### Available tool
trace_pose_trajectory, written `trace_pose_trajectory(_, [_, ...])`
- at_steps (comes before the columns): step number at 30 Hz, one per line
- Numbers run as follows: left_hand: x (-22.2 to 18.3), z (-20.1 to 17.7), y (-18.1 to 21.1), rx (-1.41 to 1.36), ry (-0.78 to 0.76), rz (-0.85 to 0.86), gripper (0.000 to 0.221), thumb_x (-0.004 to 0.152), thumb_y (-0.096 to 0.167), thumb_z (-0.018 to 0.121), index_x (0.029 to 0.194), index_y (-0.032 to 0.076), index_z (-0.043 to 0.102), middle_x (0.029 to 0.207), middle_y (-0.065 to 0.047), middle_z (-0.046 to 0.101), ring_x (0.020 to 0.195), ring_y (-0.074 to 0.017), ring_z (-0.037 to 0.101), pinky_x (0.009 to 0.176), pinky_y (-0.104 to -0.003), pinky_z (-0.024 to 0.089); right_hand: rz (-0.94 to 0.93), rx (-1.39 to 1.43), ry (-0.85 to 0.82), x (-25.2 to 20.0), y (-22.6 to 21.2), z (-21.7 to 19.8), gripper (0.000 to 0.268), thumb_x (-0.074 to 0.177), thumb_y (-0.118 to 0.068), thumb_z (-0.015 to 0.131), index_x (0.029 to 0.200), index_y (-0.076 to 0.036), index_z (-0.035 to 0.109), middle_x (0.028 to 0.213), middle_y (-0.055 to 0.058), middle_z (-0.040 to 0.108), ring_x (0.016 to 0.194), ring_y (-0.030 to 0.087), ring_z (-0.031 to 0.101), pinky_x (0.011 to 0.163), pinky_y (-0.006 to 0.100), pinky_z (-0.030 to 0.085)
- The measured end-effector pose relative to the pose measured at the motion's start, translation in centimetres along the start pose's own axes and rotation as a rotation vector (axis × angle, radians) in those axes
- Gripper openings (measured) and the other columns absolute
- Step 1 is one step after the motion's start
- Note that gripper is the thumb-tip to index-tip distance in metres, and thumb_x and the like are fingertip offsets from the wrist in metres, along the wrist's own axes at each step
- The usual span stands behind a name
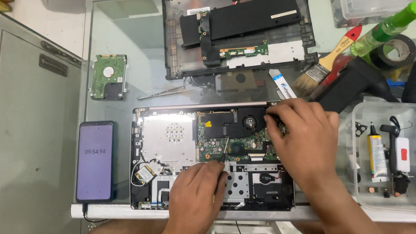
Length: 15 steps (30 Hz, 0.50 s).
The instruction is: Removing a motherboard from a laptop by unscrewing it and disconnecting all internal cables.
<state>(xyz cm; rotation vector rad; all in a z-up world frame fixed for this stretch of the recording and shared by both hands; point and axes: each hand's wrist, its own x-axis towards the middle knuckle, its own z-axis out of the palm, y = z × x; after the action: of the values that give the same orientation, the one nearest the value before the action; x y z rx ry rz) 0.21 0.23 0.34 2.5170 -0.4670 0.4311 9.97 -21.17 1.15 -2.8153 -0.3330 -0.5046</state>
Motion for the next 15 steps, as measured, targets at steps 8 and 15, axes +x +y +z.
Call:
trace_pose_trajectory(8, [-0.2,0.0,-0.3,-0.001,0.005,0.027,0.018,0.098,0.008,0.068,0.113,0.006,0.059,0.105,-0.006,0.068,0.084,-0.0255,0.064,0.068,-0.038,0.048,0.049,0.308,-0.072,0.3,1.1,-0.1,0.009,0.094,-0.006,0.068,0.101,-0.01,0.071,0.106,0.002,0.071,0.094,0.026,0.062,0.083,0.039,0.048])
trace_pose_trajectory(15, [1.2,-2.8,1.2,-0.061,0.015,0.05,0.016,0.097,0.01,0.066,0.111,0.004,0.066,0.096,-0.008,0.073,0.079,-0.0249,0.065,0.068,-0.036,0.049,0.051,0.379,-0.072,0.1,1.4,-0.1,0.009,0.094,-0.003,0.067,0.1,-0.009,0.067,0.102,0.004,0.072,0.095,0.025,0.063,0.088,0.038,0.045])
